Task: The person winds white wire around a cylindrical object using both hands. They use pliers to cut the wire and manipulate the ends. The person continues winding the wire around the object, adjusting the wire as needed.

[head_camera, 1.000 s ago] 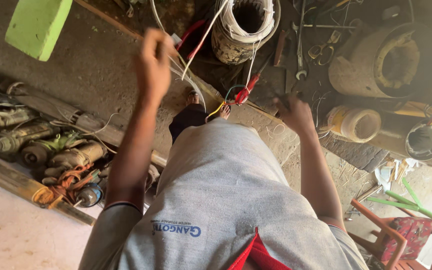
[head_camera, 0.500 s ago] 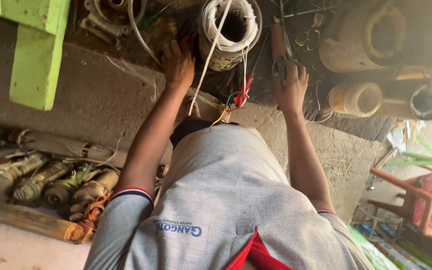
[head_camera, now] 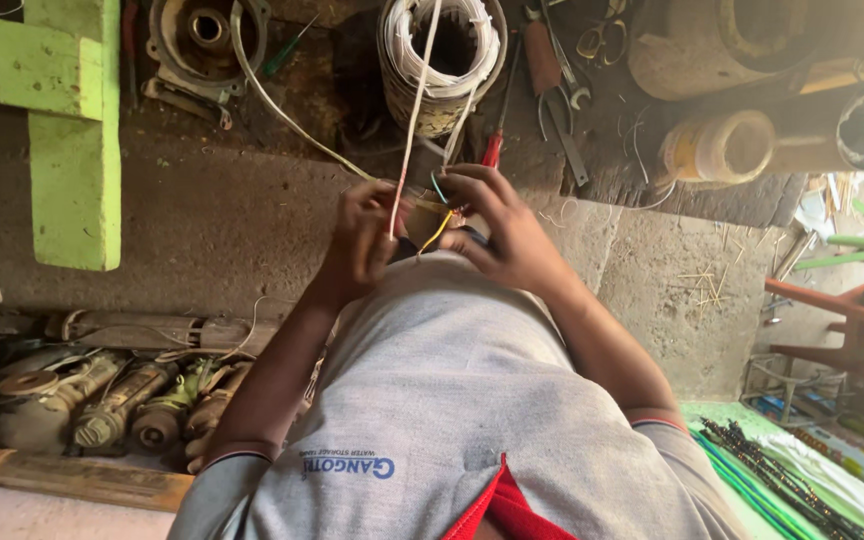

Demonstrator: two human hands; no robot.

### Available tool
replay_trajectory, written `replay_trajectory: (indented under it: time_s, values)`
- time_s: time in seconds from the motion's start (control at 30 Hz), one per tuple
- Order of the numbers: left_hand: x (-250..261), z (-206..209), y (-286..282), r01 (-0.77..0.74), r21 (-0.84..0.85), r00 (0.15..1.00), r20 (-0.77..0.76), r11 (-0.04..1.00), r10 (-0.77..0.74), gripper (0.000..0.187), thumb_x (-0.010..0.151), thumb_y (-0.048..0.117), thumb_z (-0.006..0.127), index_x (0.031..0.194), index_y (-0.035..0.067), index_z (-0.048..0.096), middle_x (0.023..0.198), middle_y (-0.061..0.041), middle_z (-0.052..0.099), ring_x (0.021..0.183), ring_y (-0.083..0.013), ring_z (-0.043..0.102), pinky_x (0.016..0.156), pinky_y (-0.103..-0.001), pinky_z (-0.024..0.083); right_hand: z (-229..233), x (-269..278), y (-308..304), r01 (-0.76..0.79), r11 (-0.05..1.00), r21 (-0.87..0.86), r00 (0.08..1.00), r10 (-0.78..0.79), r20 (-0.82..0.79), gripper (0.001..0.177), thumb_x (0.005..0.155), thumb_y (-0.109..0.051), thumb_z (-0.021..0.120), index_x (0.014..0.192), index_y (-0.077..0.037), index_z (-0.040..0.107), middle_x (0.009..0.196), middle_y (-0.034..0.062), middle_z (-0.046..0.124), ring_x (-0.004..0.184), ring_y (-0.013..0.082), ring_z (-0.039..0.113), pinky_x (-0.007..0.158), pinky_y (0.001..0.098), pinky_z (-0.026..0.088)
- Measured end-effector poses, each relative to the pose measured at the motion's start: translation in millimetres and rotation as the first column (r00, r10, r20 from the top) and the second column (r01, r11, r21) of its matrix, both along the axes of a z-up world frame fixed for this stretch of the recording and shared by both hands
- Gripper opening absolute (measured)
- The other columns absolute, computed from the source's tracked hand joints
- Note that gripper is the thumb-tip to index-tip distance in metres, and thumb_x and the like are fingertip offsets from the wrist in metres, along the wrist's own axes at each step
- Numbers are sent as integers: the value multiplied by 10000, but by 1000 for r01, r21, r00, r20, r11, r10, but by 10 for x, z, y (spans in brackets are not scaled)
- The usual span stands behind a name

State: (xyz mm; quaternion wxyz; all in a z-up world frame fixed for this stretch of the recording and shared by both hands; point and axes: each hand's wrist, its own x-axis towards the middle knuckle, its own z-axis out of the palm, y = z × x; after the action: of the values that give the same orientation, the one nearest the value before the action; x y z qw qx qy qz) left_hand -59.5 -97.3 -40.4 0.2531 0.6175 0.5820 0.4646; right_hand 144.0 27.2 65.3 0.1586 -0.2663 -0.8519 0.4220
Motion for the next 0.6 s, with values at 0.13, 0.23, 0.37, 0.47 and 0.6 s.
replay_trajectory:
  time_s: [0.13,0.23,0.37,0.47,0.6]
  values:
    - [103,305,236,236,241,959,-212,942,-186,256,1038,247,660,1210,61,628,1329,-185,521,1190,-343,592,987,-390,508,-60,-6,-162,7,1000,-3,980,-7,-197,590,1033,-297,660,1514,-16,465,1481,205,488,1388,349,542,1132,462,490]
    - [111,415,427,266,326,956,-211,907,-205,245,975,269,710,1159,121,642,1249,-155,571,1150,-335,609,953,-373,494,-174,194,-241,118,833,-540,885,-336,-324,474,1105,-250,563,1519,-37,471,1446,162,539,1311,262,599,1090,396,578]
    - [193,330,672,-39,278,999,-22,960,47,229,1081,209,621,1222,44,546,1219,-150,590,1116,-263,598,994,-363,489,-289,637,-211,419,879,-226,822,-473,-316,261,1137,-165,514,1367,-61,447,1287,147,640,1034,210,680,820,315,610]
    - [328,119,852,143,-86,856,511,986,-79,247,1118,265,524,1273,73,521,1178,-75,633,1071,-139,642,958,-263,523,-318,912,-239,513,858,-26,856,-514,-52,394,1073,-135,609,1336,-12,342,1121,151,634,953,221,685,801,336,601]
    - [480,-91,857,322,-117,609,785,940,-110,237,1124,296,507,1089,77,590,893,15,583,734,-48,444,667,-221,397,-252,1038,-401,459,882,108,846,-471,251,491,903,-71,617,1376,-11,500,1074,209,603,824,268,671,773,417,559]
